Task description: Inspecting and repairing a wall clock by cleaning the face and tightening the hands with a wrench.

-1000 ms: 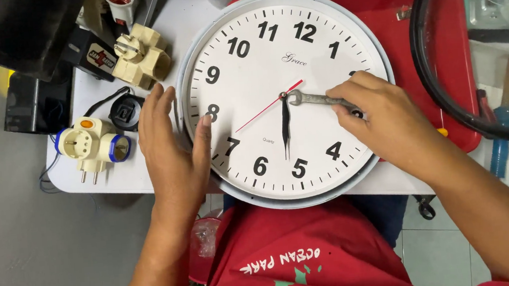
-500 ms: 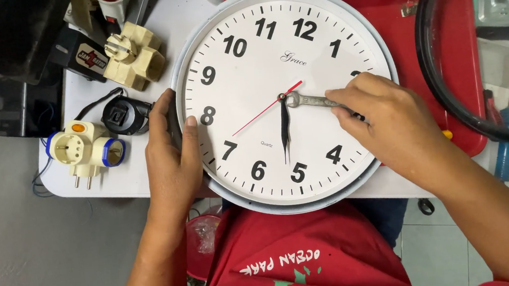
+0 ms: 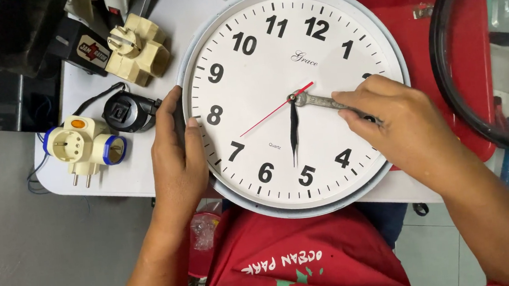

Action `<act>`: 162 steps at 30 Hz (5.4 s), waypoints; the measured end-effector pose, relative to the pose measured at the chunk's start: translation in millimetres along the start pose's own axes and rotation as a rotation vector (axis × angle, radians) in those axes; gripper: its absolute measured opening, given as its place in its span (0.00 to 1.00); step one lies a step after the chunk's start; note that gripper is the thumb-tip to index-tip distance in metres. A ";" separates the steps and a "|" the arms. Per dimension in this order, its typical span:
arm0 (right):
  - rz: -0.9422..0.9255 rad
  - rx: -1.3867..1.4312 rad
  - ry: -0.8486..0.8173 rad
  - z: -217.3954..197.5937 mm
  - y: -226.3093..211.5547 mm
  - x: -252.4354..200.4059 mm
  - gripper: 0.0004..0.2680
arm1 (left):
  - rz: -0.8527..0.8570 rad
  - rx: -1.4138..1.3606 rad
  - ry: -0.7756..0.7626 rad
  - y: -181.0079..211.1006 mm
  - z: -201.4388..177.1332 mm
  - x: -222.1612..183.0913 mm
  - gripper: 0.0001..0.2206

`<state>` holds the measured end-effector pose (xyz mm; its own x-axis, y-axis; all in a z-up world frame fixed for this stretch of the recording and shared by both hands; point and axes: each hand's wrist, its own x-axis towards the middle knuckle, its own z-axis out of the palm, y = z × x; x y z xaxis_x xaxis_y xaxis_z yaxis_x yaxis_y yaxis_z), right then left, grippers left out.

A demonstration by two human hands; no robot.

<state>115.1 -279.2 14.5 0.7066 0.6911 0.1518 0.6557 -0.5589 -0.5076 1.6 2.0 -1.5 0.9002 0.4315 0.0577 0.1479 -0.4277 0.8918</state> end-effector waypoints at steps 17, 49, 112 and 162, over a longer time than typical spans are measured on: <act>0.021 0.015 -0.032 -0.4 6.0 3.2 0.12 | 0.044 -0.058 -0.027 -3.5 -3.2 3.3 0.21; -0.221 -0.088 -0.078 -5.7 36.1 23.5 0.12 | 0.100 -0.056 -0.095 -18.8 -9.7 20.1 0.20; -0.209 -0.274 0.123 11.8 -24.5 -55.3 0.12 | 0.295 -0.160 -0.212 -28.4 -31.1 32.3 0.18; -0.256 -0.299 0.207 19.0 -4.9 -48.1 0.09 | 0.156 -0.378 -0.258 -4.4 -17.2 55.8 0.18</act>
<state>72.8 -301.0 -6.5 0.5297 0.7352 0.4229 0.8431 -0.5107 -0.1682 44.1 41.7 5.5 0.9792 0.1534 0.1331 -0.1131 -0.1325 0.9847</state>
